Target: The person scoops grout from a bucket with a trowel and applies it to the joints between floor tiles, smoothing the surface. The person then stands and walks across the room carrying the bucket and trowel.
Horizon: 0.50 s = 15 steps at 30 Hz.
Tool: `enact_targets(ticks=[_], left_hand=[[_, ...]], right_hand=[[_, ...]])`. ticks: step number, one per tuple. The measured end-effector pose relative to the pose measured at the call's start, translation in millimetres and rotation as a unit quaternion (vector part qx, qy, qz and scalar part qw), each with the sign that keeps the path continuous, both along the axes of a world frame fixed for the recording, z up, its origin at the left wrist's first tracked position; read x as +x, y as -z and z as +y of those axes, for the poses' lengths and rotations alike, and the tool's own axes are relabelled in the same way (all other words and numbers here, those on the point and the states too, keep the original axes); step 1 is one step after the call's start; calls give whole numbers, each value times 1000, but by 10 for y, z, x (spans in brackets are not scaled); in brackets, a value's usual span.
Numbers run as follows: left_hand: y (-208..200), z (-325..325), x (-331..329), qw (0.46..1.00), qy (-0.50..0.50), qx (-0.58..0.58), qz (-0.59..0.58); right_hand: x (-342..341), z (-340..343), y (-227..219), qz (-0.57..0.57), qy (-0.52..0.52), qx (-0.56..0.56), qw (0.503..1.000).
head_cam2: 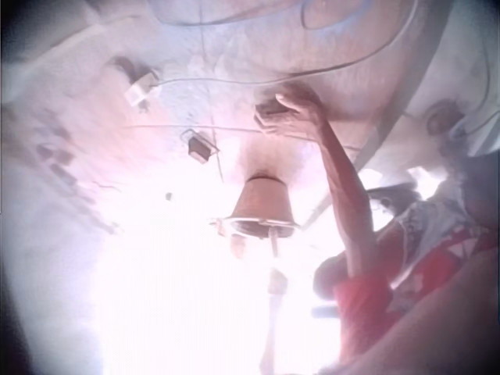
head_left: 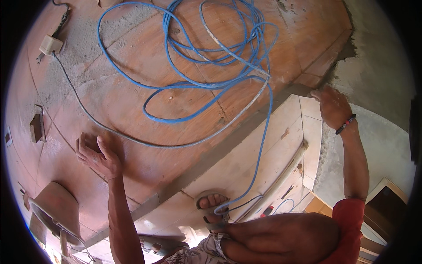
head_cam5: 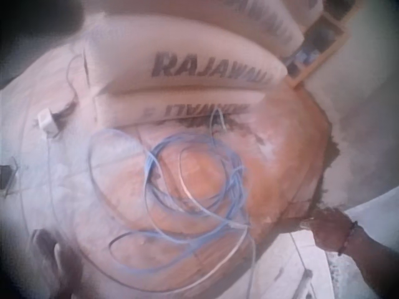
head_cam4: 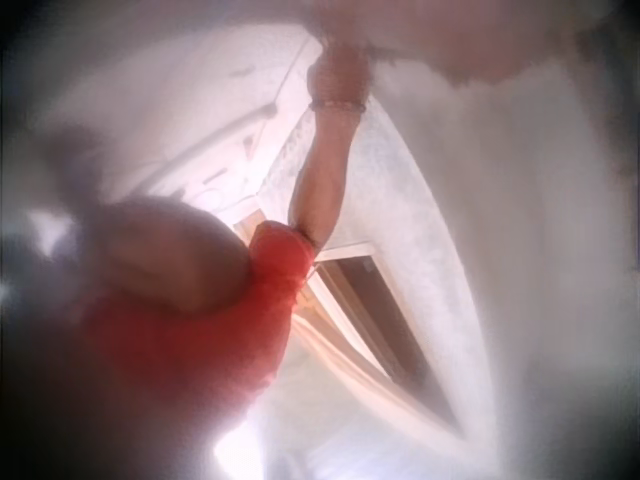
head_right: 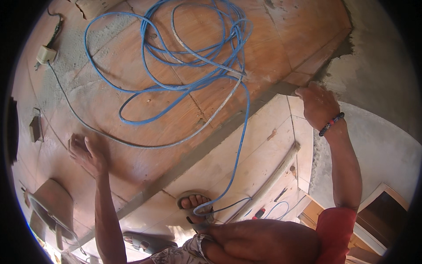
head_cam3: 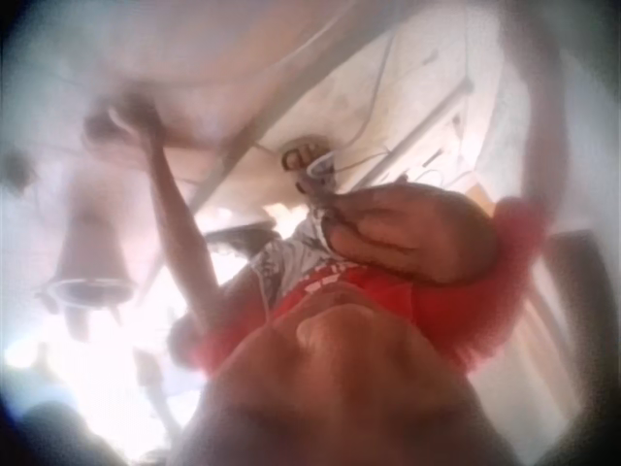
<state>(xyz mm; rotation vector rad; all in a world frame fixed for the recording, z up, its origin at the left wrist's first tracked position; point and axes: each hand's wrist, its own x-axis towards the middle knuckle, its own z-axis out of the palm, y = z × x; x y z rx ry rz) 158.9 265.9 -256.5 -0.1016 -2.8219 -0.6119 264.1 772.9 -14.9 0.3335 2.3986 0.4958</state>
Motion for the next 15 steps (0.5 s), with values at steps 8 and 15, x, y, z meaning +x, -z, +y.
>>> enact_targets(ticks=[8,15], left_hand=[[-3,20,-5,1000,-6,-10,3],[-5,31,12,999,-27,26,-21]], right_hand=[[257,-454,383,-7,-15,-83,996],[244,-614,501,-48,-27,-58,997]])
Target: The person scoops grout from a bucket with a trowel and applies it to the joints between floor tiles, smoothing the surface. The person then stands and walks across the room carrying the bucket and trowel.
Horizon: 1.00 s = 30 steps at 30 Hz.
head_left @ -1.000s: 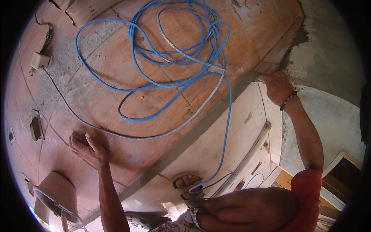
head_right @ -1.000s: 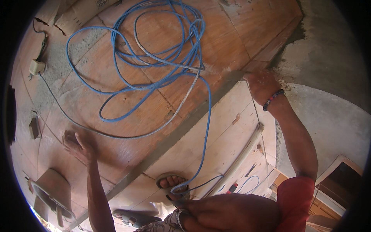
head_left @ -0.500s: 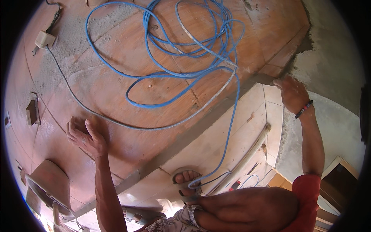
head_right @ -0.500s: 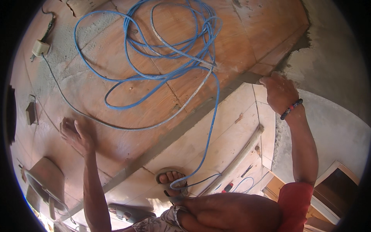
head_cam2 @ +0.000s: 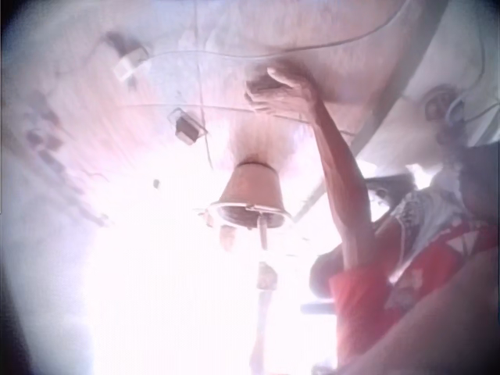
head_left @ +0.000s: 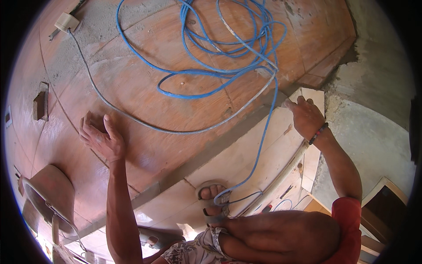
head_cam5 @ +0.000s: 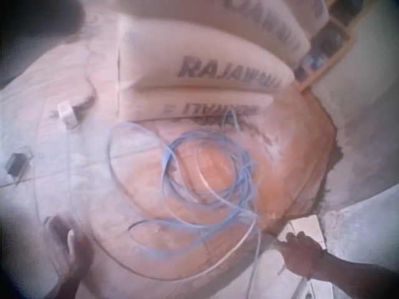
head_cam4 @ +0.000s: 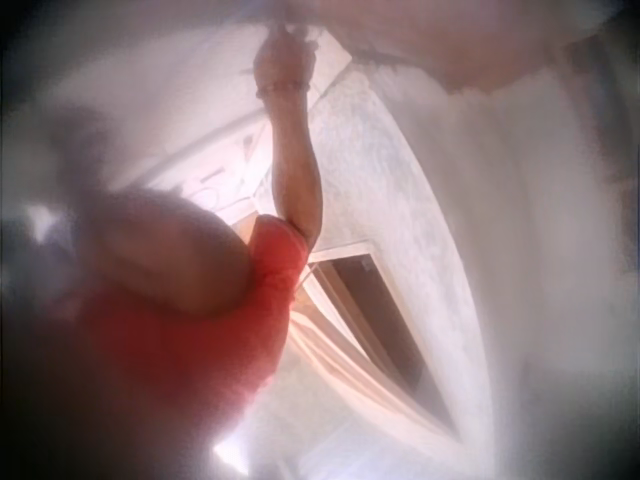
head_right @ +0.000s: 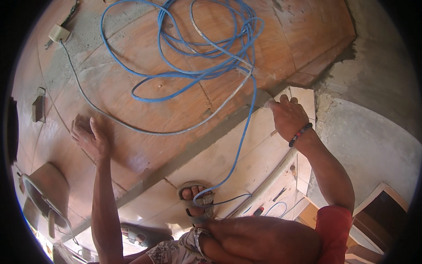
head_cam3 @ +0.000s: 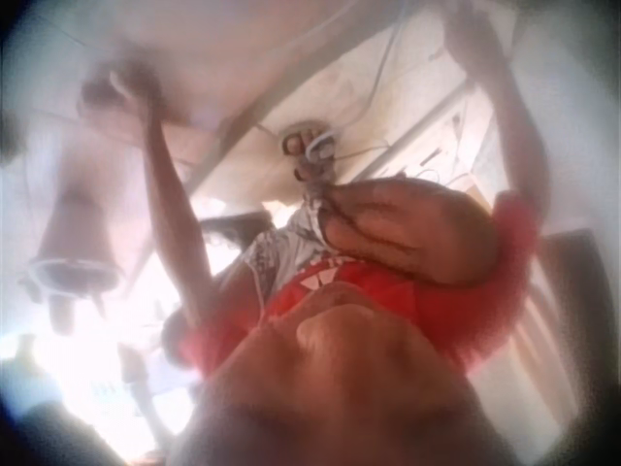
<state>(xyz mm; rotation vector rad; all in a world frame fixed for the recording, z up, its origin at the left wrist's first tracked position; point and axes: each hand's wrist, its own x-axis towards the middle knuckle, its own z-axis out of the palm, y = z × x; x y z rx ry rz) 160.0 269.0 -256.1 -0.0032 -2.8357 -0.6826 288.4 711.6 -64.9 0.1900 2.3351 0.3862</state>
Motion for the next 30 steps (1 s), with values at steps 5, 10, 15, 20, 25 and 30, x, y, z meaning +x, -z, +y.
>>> enact_targets(ticks=[5,10,15,20,25,30], left_hand=[[-35,44,-4,1000,-11,19,-9],[-59,52,-12,1000,-20,17,-7],[-66,37,-11,999,-21,20,-13],[-38,40,-6,999,-21,24,-16],[-62,41,-18,1000,-20,11,-7],[-31,40,-7,1000,-28,2,8]], right_hand=[[86,126,-20,-21,-21,-25,999],[-101,153,-375,-64,3,-22,998],[-139,184,-525,16,6,-24,1000],[-37,-97,-184,-8,8,-53,999],[63,-306,28,-16,2,-41,999],[107,-303,-25,-40,-18,-50,998]])
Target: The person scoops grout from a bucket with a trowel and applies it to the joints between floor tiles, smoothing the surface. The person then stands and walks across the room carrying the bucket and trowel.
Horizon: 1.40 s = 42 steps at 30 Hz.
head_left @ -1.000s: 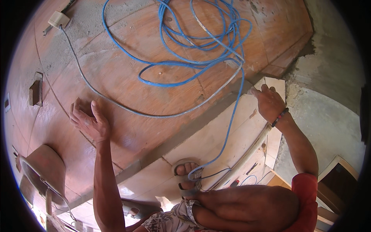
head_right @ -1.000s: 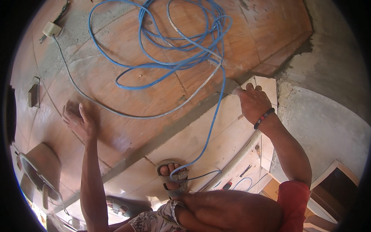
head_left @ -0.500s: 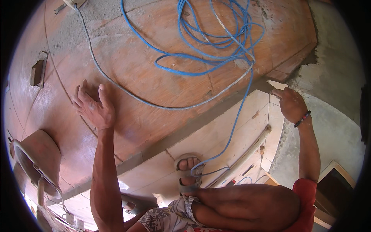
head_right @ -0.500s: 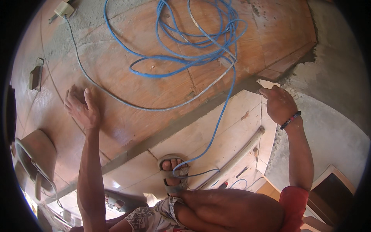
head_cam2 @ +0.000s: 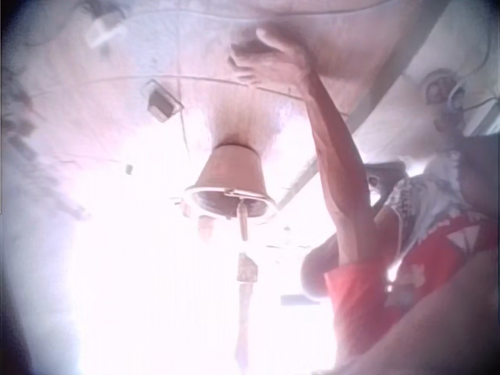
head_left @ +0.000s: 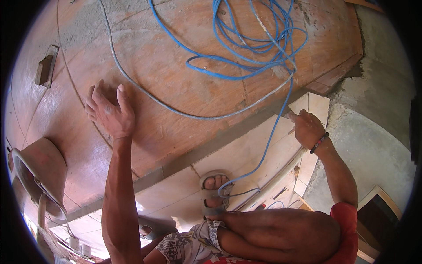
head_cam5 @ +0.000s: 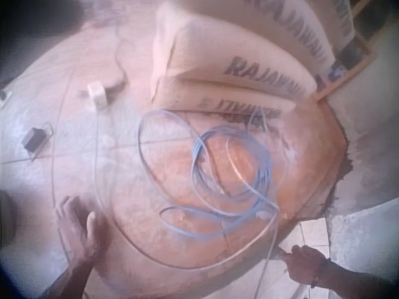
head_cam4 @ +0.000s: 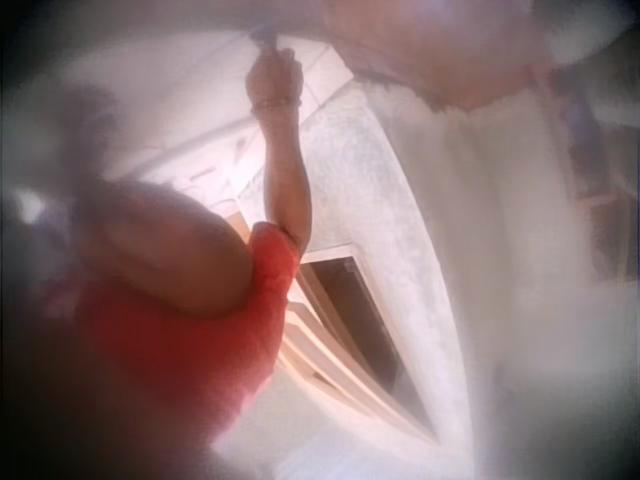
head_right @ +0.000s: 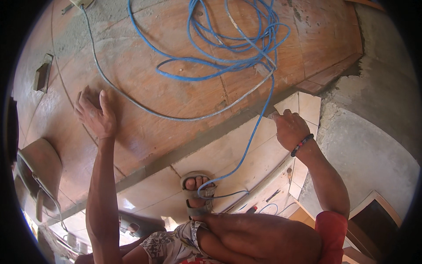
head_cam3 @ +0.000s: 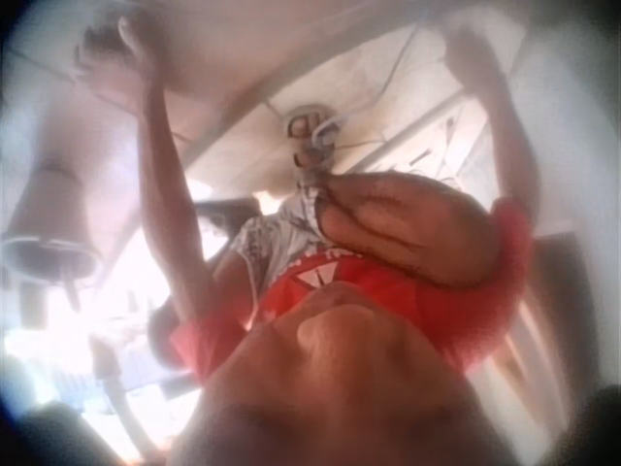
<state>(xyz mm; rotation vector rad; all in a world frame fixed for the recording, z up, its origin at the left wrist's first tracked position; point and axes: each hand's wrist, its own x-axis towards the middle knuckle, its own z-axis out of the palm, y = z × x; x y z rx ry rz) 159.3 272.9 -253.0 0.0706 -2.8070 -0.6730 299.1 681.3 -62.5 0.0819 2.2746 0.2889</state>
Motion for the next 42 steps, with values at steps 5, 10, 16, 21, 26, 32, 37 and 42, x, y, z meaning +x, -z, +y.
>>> enact_targets(ticks=[5,10,16,21,26,32,37,42], left_hand=[[-28,15,-9,1000,2,0,-6],[-14,-10,-8,1000,7,0,3],[-27,12,-9,1000,8,6,-3],[-12,-2,-18,1000,10,9,0],[-11,0,-9,1000,5,-8,1],[-2,7,-13,1000,9,-7,3],[-17,-5,-12,1000,6,-6,-2],[2,-8,-7,1000,6,0,12]], right_hand=[[-133,67,-189,-42,16,-4,999],[-220,143,-538,-43,38,24,998],[1,63,-122,22,47,-24,998],[-8,-184,13,1,25,-29,999],[28,-317,63,-28,2,-7,1000],[-18,-242,-37,-44,-23,-17,999],[-209,-200,-547,-64,-11,-24,998],[-146,110,-498,6,1,22,1000]])
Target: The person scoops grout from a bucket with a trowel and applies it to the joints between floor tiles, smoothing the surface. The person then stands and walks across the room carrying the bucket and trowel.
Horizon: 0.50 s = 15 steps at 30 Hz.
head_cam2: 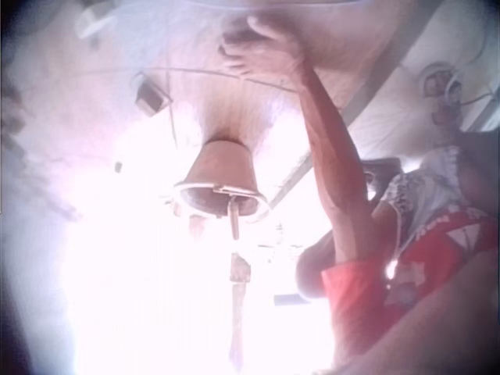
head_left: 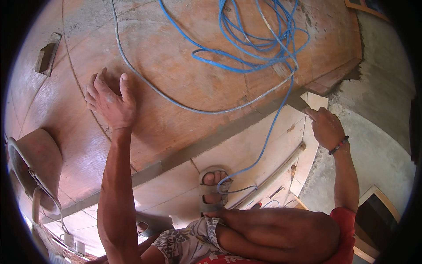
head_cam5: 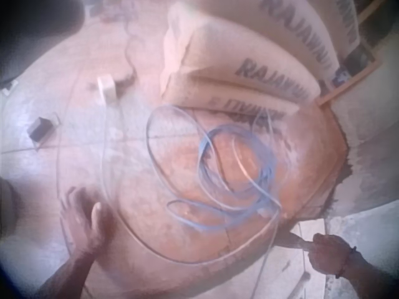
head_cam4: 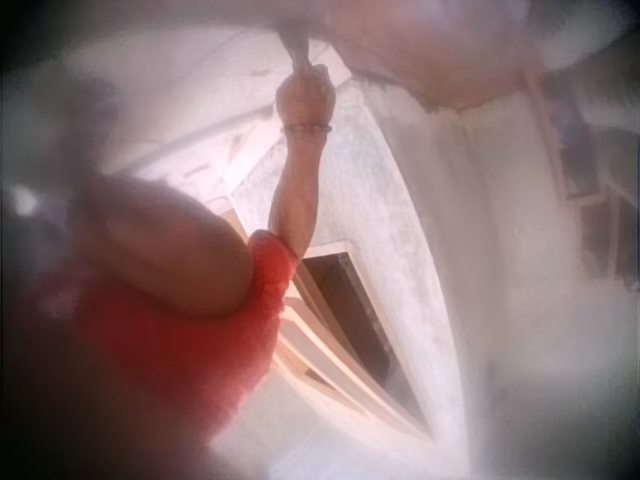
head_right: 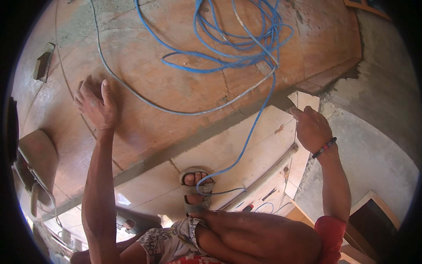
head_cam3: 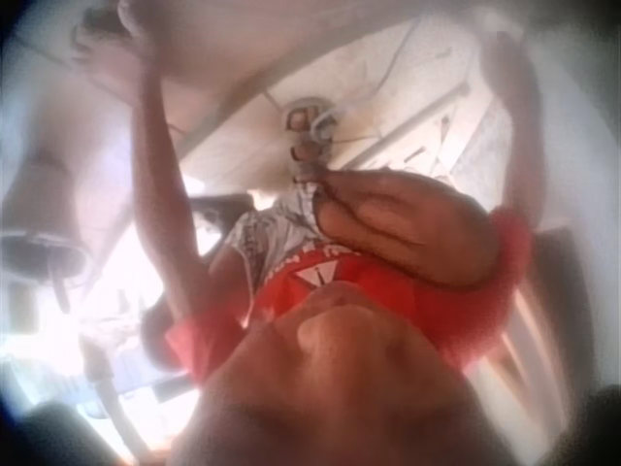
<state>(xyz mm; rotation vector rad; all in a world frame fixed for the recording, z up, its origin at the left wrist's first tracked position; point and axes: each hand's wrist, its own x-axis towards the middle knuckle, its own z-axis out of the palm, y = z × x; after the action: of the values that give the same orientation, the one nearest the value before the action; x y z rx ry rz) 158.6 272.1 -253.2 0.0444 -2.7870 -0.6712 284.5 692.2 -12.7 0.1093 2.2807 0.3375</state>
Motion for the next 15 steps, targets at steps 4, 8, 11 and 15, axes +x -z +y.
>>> enact_targets(ticks=[4,8,11,15], left_hand=[[1,16,-7,1000,2,-9,-8],[-5,16,-9,1000,2,-12,-13],[-12,27,-6,1000,3,-10,-15],[20,-9,-1,1000,2,-5,-24]], right_hand=[[66,90,352,20,-3,-14,1000],[88,30,505,-8,5,-4,1000],[166,78,478,-9,3,-17,1000],[36,151,130,-46,-11,-2,999]])
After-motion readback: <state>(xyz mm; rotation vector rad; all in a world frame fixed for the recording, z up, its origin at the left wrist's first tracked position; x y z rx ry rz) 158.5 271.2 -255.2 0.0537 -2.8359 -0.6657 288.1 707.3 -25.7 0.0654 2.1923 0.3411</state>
